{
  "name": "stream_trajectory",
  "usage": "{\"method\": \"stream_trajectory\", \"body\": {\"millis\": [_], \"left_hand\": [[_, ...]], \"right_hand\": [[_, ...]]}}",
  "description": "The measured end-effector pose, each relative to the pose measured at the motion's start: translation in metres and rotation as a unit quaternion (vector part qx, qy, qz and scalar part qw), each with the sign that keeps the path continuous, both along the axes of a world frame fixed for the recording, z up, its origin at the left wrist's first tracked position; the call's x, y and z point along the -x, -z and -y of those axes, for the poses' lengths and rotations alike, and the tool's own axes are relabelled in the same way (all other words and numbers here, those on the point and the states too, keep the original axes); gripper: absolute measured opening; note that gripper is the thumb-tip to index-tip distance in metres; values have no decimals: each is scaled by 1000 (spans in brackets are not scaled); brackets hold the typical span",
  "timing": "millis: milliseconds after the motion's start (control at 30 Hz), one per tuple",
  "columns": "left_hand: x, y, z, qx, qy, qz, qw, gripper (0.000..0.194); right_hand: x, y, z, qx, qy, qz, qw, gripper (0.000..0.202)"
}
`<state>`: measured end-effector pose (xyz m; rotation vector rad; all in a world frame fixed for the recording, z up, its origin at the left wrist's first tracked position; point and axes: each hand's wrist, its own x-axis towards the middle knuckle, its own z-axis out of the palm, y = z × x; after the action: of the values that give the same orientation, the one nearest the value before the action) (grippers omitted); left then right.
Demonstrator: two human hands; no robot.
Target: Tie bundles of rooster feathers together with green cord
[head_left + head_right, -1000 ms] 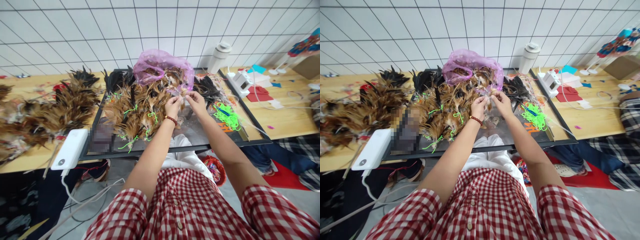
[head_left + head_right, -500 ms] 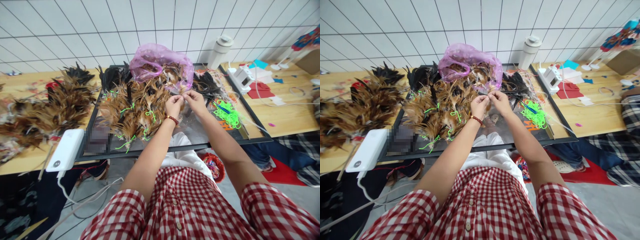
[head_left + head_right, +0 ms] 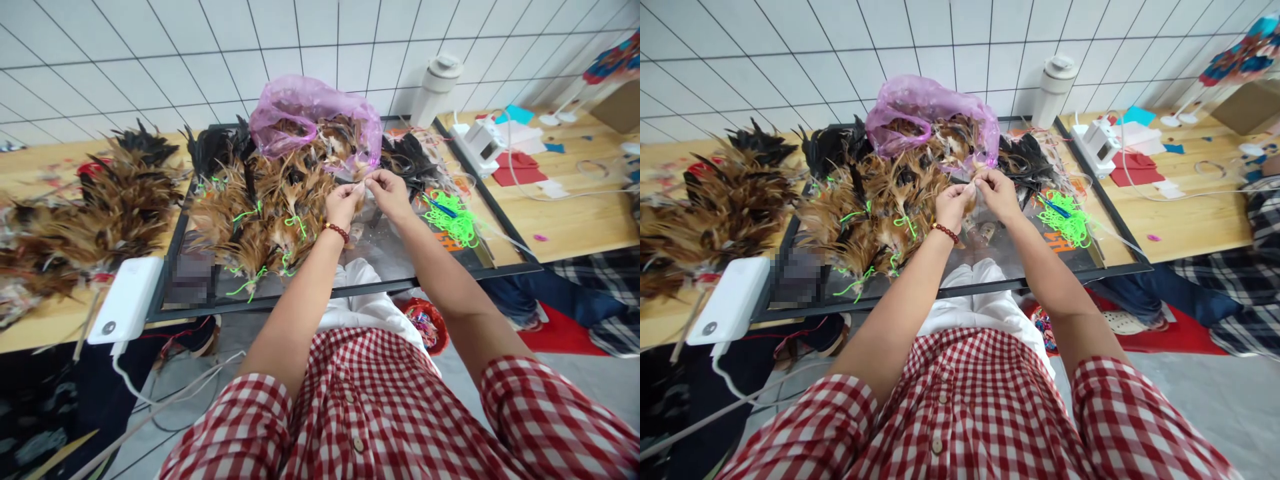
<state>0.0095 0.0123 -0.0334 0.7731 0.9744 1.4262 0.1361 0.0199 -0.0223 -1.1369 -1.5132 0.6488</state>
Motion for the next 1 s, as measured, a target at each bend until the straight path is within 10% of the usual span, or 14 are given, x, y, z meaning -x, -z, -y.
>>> {"method": "stream_trajectory", "body": {"millis": [1000], "left_hand": [[0,3,-3,22,11,-12,1000,20]], "right_hand": [[5,-2,1,71,-53,-105,990,23]]}}
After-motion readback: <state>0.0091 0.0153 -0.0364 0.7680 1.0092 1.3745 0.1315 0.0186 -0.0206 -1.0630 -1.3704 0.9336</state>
